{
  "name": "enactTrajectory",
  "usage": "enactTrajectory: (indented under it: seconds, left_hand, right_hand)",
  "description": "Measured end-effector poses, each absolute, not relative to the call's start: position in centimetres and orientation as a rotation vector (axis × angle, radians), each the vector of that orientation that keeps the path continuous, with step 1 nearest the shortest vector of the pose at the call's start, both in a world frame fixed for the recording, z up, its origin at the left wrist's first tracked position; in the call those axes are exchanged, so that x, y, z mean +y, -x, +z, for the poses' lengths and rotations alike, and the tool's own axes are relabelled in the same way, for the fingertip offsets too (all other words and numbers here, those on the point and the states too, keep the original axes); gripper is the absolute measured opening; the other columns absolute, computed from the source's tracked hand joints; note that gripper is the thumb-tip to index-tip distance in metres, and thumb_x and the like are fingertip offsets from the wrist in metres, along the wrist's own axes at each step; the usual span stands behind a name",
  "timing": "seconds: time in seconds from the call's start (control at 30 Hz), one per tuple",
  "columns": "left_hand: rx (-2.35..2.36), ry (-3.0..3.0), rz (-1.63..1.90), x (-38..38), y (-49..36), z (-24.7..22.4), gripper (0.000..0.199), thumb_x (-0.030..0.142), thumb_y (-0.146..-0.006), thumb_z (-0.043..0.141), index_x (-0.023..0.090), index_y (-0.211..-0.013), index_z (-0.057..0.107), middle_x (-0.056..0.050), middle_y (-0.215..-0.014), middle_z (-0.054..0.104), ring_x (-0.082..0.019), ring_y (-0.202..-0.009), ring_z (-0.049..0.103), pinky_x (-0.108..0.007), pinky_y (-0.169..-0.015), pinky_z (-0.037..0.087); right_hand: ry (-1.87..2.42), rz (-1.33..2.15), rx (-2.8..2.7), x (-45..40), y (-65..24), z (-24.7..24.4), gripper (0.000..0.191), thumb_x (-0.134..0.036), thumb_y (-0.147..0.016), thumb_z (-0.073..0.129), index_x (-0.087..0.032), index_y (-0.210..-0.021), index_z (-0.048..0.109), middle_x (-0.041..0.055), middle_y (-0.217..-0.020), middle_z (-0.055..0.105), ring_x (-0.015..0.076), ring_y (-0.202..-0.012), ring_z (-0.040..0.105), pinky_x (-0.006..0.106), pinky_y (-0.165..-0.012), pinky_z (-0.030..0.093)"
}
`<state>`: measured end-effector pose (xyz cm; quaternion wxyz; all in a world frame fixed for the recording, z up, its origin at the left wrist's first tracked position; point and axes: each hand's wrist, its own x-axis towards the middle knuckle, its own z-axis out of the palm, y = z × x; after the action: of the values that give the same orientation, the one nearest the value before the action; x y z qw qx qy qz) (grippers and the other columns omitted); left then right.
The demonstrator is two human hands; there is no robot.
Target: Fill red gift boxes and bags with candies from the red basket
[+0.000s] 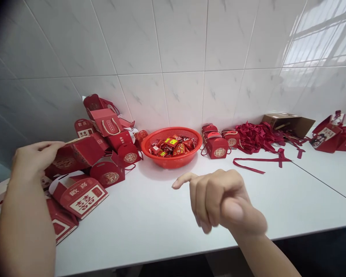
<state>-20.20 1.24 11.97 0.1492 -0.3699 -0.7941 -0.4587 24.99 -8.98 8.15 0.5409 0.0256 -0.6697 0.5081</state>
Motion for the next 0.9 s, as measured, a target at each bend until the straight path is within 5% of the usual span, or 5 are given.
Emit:
enactTrajectory:
  seconds: [0.1, 0.2, 0.4, 0.67, 0.9]
  left_hand:
    - [-2.546, 0.713, -1.421, 1.0, 18.4, 12.8, 0.013, 0.009, -0.059, 0.077, 0.017, -0.057, 0.067, 0.011, -0.032, 0.039, -0.011, -0.046, 0.042, -0.036, -0.074, 0.054]
    - [-2.179, 0.848, -1.807, 0.7, 16.6, 13.4, 0.009, 0.007, -0.064, 0.070, 0.014, -0.066, 0.067, 0.011, -0.039, 0.047, -0.010, -0.046, 0.045, -0.035, -0.070, 0.054]
    - [-1.134, 1.828, -2.223, -1.5, 9.8, 13.0, 0.028, 0.041, -0.079, 0.075, 0.016, -0.080, 0.064, 0.002, -0.066, 0.065, -0.011, -0.060, 0.059, -0.027, -0.066, 0.054]
    - [-1.144, 2.996, -1.975, -1.2, 0.5, 7.4, 0.029, 0.045, -0.097, 0.057, 0.017, -0.090, 0.060, -0.002, -0.077, 0.064, -0.014, -0.072, 0.062, -0.027, -0.070, 0.052]
    - [-0.846, 2.931, -1.877, 0.1, -0.8, 5.2, 0.017, 0.031, -0.103, 0.046, 0.018, -0.097, 0.056, -0.003, -0.086, 0.066, -0.014, -0.080, 0.065, -0.027, -0.077, 0.052]
  right_hand:
    - [0.016, 1.155, -1.581, -6.9, -24.5, 7.1, 0.039, -0.039, -0.093, 0.056, -0.022, -0.057, 0.058, -0.0026, -0.045, 0.055, 0.0145, -0.042, 0.049, 0.044, -0.088, 0.050]
    - [0.155, 1.153, -1.514, -5.0, -24.2, 5.6, 0.040, -0.033, -0.091, 0.059, -0.021, -0.053, 0.059, -0.0012, -0.045, 0.058, 0.0136, -0.043, 0.048, 0.041, -0.082, 0.052]
    - [0.485, 1.283, -1.414, -1.1, -22.6, 3.1, 0.037, -0.042, -0.084, 0.070, -0.019, -0.056, 0.063, 0.0011, -0.052, 0.062, 0.0146, -0.053, 0.055, 0.033, -0.069, 0.051]
    - [0.592, 1.734, -1.476, 0.6, -21.1, -0.6, 0.061, -0.073, -0.085, 0.056, -0.024, -0.120, 0.064, 0.0095, -0.116, 0.070, 0.0259, -0.107, 0.066, 0.037, -0.083, 0.053]
    - [0.407, 1.833, -1.533, 0.5, -21.9, -1.0, 0.071, -0.051, -0.081, 0.076, -0.027, -0.143, 0.049, 0.0103, -0.144, 0.055, 0.0281, -0.132, 0.052, 0.043, -0.106, 0.045]
